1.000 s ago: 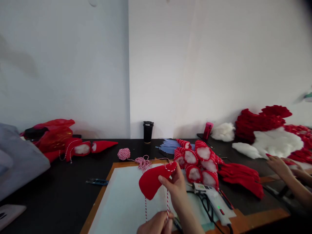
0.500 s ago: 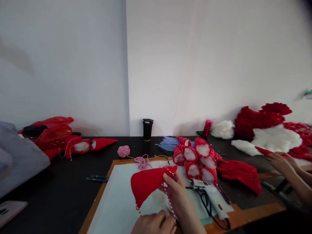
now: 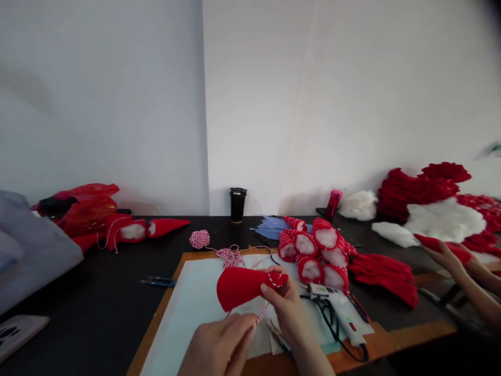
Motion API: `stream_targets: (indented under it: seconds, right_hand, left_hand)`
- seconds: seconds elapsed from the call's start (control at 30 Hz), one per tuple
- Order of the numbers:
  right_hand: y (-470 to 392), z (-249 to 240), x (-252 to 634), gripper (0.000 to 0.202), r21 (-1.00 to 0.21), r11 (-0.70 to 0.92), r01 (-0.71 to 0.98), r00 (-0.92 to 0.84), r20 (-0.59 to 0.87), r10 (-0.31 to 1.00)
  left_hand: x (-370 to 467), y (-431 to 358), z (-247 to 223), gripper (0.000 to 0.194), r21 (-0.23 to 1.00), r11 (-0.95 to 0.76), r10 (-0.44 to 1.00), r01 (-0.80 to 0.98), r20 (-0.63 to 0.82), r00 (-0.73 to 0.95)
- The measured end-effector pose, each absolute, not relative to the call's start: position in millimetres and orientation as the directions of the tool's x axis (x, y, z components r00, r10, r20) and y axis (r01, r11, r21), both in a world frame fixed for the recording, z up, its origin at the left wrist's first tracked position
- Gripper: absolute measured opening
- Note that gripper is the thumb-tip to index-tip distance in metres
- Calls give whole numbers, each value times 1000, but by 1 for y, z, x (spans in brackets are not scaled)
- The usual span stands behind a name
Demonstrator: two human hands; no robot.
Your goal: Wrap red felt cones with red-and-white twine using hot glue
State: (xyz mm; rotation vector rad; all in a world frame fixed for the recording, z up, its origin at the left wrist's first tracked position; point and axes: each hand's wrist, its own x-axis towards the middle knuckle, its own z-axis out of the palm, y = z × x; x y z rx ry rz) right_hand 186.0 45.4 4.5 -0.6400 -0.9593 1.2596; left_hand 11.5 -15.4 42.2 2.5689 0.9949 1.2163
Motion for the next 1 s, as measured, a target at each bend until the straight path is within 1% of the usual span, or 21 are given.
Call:
stream_targets:
  seconds: [0.1, 0.23, 0.3, 0.4, 0.5, 0.6, 0.67, 0.73, 0.83, 0.9, 1.0]
  right_hand:
    - [40, 4, 193, 33, -861, 209, -464, -19, 246, 969]
    - [32, 9, 200, 31, -884, 208, -418, -66, 258, 964]
    - [28, 15, 204, 29, -898, 237, -370, -57, 277, 959]
    - [23, 25, 212, 25, -916, 299, -269, -31, 318, 947]
    - [20, 35, 222, 22, -915, 373, -151, -25, 381, 924]
    - [16, 43, 233, 21, -911, 412, 6, -83, 410, 908]
    - [14, 48, 238, 20, -913, 401, 72, -155, 387, 909]
    - [10, 52, 241, 22, -932, 361, 44, -220, 343, 913]
    - [4, 55, 240, 30, -956, 250, -155, -263, 284, 922]
    - [1, 55, 236, 36, -933, 183, -309, -256, 267, 929]
    - [-1, 55, 229, 43, -864, 138, -484, -178, 252, 951]
  left_hand:
    - [-5, -5, 52, 18, 447, -745, 650, 494, 654, 387]
    - [-22, 8, 59, 16, 432, -694, 692, 576, 623, 365]
    - [-29, 11, 64, 17, 423, -661, 724, 620, 577, 379]
    - [-40, 14, 72, 19, 413, -615, 778, 672, 456, 431]
    - [-49, 14, 79, 20, 402, -631, 775, 663, 374, 510]
    - [-53, 17, 89, 19, 417, -684, 729, 599, 415, 544]
    - [-52, 22, 96, 17, 444, -706, 708, 551, 465, 532]
    - [-47, 32, 101, 17, 501, -693, 720, 518, 499, 482]
    - [-35, 51, 98, 23, 636, -621, 784, 458, 499, 369]
    - [-24, 60, 88, 27, 701, -586, 809, 406, 479, 340]
    - [-4, 61, 69, 32, 728, -580, 808, 366, 458, 370]
